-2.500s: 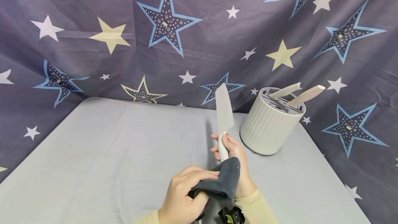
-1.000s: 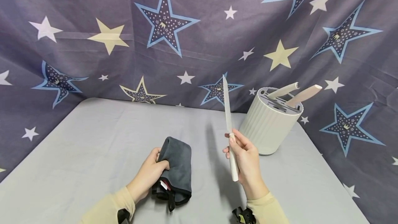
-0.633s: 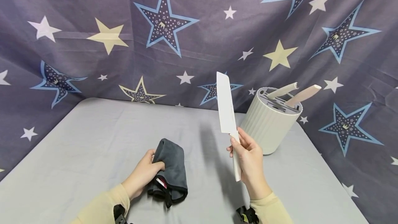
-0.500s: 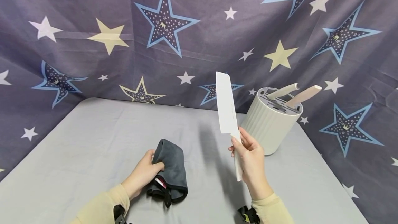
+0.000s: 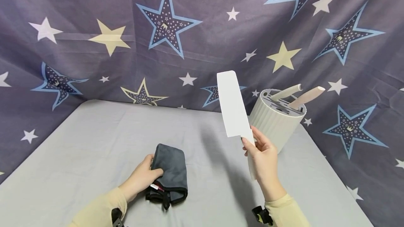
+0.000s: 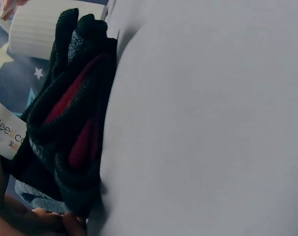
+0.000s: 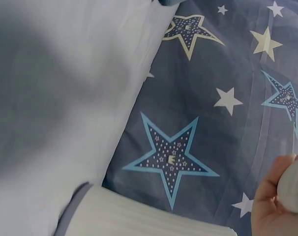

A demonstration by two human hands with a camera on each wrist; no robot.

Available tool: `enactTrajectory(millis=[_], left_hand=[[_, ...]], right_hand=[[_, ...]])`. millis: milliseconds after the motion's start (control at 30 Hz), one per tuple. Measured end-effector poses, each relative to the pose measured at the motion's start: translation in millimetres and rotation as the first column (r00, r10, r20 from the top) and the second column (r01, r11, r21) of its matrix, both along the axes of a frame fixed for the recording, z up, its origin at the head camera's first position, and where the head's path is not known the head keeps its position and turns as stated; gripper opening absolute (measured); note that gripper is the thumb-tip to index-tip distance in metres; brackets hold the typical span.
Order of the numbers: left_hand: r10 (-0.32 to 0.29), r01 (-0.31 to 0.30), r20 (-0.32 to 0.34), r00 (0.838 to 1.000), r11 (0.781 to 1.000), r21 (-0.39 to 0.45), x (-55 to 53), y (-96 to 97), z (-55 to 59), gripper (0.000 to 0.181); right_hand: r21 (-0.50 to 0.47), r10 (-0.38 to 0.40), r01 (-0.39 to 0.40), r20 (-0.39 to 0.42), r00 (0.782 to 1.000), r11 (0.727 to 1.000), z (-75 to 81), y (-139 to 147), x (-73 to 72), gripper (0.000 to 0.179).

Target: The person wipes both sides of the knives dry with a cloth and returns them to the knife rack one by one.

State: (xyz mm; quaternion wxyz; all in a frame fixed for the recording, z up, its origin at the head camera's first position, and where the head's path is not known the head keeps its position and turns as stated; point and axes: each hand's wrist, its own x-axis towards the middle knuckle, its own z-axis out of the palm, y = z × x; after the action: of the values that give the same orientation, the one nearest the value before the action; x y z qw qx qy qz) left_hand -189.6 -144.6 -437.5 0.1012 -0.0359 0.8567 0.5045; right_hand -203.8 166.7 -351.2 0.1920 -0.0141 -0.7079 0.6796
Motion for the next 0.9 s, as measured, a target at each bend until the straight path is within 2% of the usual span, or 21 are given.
enactTrajectory(millis=[233, 467, 733, 900], left_hand=[[-0.024, 0.023, 0.020, 1.000, 0.999, 0.026, 2.5, -0.6, -1.4, 0.071], [-0.031, 0.031, 0.003, 1.000, 1.000, 0.006, 1.6, 0.3, -3.0, 0.076], [-0.039, 0.038, -0.021, 0.999, 0.999, -0.009, 0.4, 0.0, -5.3, 0.074], [-0.034, 0.034, -0.028, 0.999, 0.999, 0.005, 1.6, 0.1, -6.3, 0.073]], right_hand=[[0.115, -0.055, 0.062, -0.063, 0.997, 0.991, 2.2, 14, -0.4, 0.047], [0.240, -0.104, 0.142, -0.163, 0.981, 0.960, 4.1, 32, -1.5, 0.044], [0.336, -0.154, 0.251, -0.291, 0.944, 0.908, 24.9, 53, -2.8, 0.037], [0.378, -0.186, 0.297, -0.303, 0.935, 0.877, 43.4, 66, -0.1, 0.035]])
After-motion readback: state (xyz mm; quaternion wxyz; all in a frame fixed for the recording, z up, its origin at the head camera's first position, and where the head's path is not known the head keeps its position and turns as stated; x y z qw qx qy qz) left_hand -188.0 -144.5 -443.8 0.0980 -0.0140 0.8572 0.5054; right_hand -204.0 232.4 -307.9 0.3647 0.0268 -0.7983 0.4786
